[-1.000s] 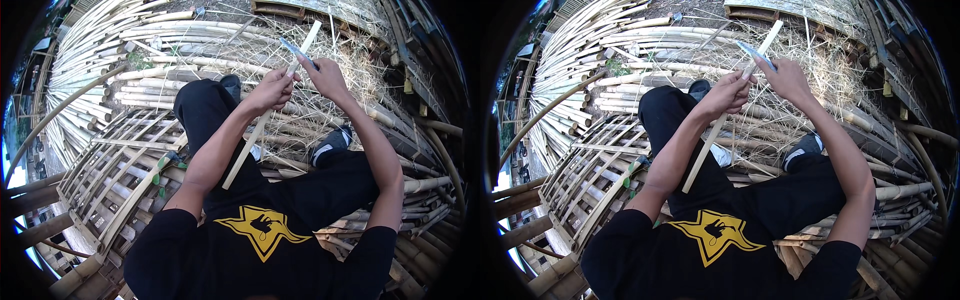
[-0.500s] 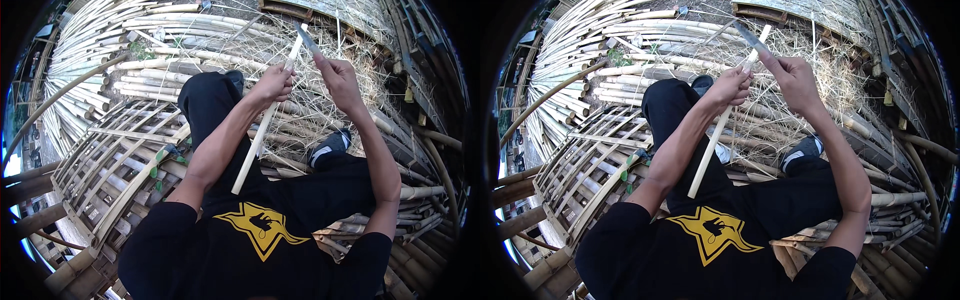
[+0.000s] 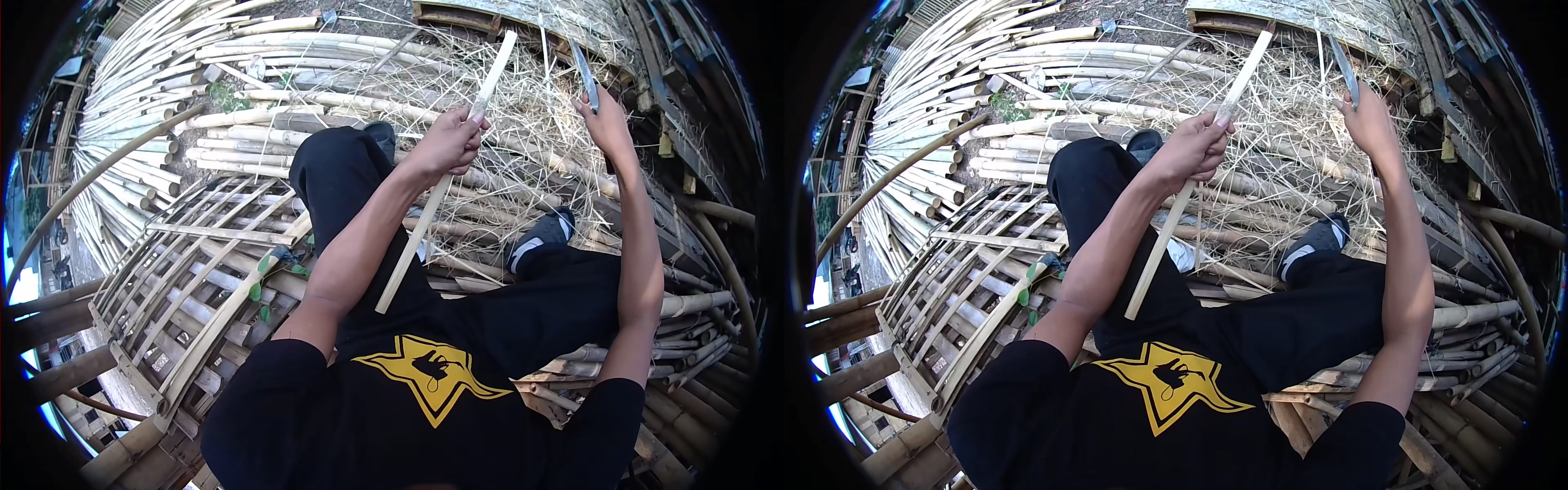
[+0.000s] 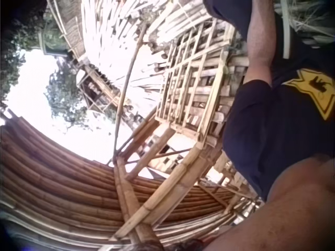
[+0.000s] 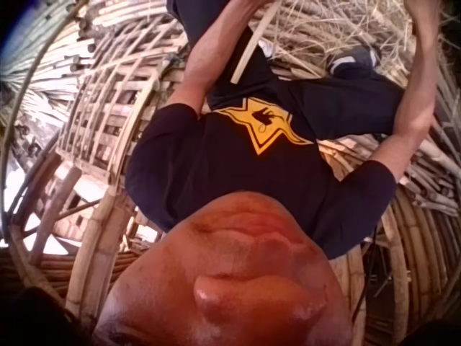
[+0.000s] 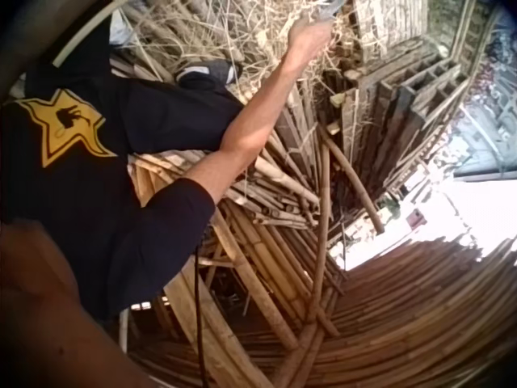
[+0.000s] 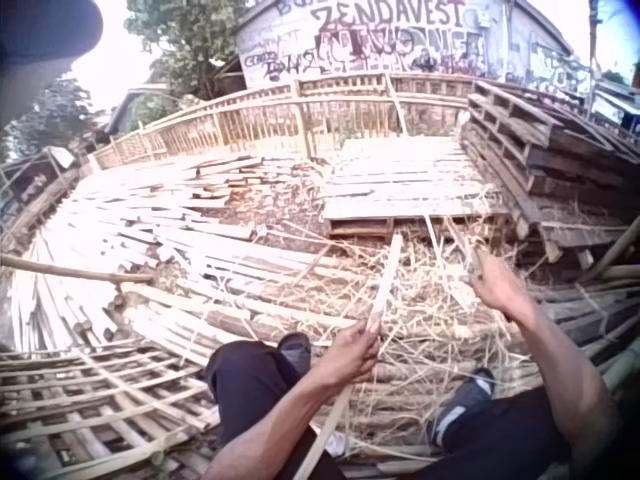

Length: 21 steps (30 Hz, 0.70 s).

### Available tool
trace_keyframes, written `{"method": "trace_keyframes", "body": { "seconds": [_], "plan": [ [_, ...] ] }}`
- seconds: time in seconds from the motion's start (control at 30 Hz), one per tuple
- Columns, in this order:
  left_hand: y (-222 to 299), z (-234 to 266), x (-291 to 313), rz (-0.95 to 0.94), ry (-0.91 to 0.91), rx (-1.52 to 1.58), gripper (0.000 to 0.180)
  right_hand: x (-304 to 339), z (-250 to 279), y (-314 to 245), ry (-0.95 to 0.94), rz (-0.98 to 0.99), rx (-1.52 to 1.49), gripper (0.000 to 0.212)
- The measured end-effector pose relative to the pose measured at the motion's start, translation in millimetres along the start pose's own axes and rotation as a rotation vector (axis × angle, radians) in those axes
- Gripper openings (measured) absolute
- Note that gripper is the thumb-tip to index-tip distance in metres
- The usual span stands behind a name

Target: The person uses a knife to split thin strips from a bamboo stalk and then shaves the edges of the strips by hand while sitting on a bamboo structure.

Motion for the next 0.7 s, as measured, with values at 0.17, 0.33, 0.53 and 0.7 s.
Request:
{"method": "trace_keyframes", "body": {
  "seconds": [0.17, 0.33, 0.53, 0.7],
  "plan": [
    [1.5, -1.2, 2.0, -0.021, -0.009, -0.039, 0.020, 0.2, -8.0, -17.1, -0.203, -0.048, -0.179, 0.028],
    [3.0, -1.4, 1.9, -0.027, 0.009, -0.068, 0.025, 1.8, -18.2, -25.5, -0.463, 0.006, -0.601, 0.028],
    [-5.9, 7.7, 1.2, -0.036, 0.064, -0.050, 0.032, 14.0, 5.7, -55.1, -0.306, -0.074, -0.036, 0.036],
    [-2.9, 2.3, 0.6, -0.024, 0.085, -0.067, 0.031, 5.0, -3.6, -31.5, -0.340, -0.028, -0.140, 0.037]
  ]
}}
Point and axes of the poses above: each hand's wrist, its own x-axis away from the middle knuckle, its own z-axis out of the back of the hand, y = z × x, the point moved 3 cm from there along -x, towards the middle knuckle, and after that the axes turned 14 degrees about -y, right-handed, at the moved point
